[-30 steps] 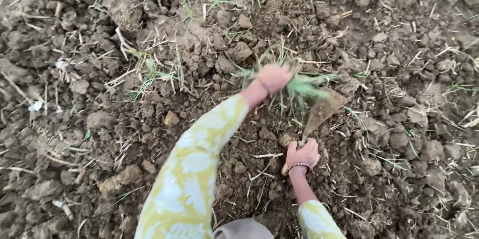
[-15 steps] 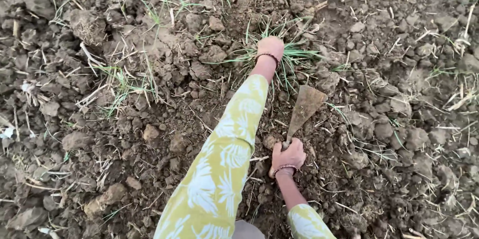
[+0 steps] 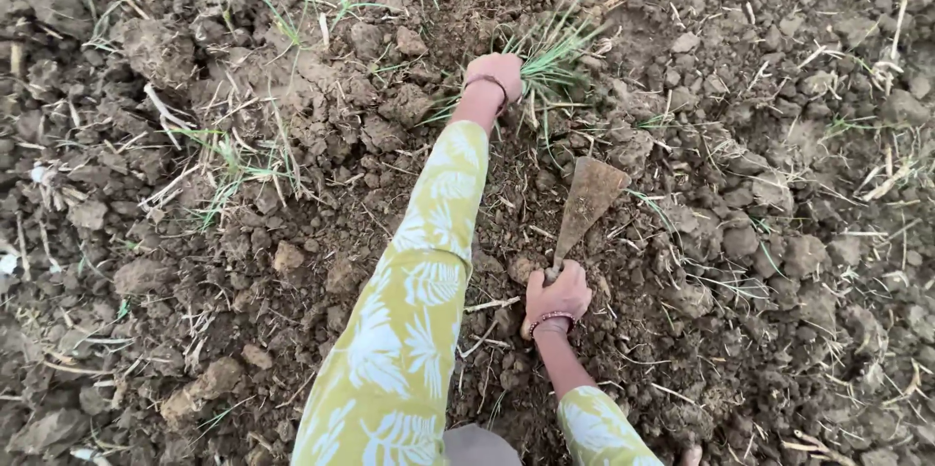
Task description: The recorder is weeding in the field using a small hand trowel.
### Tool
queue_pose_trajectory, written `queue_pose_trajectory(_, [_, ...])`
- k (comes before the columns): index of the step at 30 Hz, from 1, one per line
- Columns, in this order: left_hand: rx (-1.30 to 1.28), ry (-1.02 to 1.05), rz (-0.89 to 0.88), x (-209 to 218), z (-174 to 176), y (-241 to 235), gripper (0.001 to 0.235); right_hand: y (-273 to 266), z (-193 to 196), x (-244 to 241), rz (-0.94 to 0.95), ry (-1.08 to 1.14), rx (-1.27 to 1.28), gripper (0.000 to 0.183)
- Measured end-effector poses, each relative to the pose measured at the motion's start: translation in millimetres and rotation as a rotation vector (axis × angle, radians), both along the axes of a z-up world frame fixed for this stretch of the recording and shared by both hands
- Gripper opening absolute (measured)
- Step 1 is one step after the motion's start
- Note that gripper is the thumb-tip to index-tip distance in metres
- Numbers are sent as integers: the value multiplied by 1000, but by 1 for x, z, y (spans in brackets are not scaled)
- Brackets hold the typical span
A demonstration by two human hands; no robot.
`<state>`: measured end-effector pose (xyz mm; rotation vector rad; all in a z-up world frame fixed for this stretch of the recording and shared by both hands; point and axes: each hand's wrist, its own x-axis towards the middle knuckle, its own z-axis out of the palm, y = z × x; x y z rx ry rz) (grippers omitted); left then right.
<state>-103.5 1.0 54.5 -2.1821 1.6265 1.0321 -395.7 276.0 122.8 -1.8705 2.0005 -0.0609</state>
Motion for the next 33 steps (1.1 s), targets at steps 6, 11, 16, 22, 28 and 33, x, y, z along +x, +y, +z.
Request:
queue_pose_trajectory(6, [-3,17,-34,-20,15,27,25,-1,-2,-2,17,-6,-48,40])
queue_pose_trajectory(11, [-197,77,-255,-68,27,159,21,1,-5,-2,35,-23,-63,39])
queue_pose_trajectory(16, [-312,302,-17,-95,84,339,33,5,-30,-9,-36,20,-63,37])
queue_pose_trajectory(22, [-178,28,476,-52,87,453,25,7,-29,-11,8,19,-122,31])
queue_pose_trajectory(28, [-370,-159,746,13,106,499,31,-17,-68,-53,67,-232,119,44])
queue_pose_trajectory(33, [-448,-223,993,45,97,537,27,-8,-49,-80,102,-382,342,33])
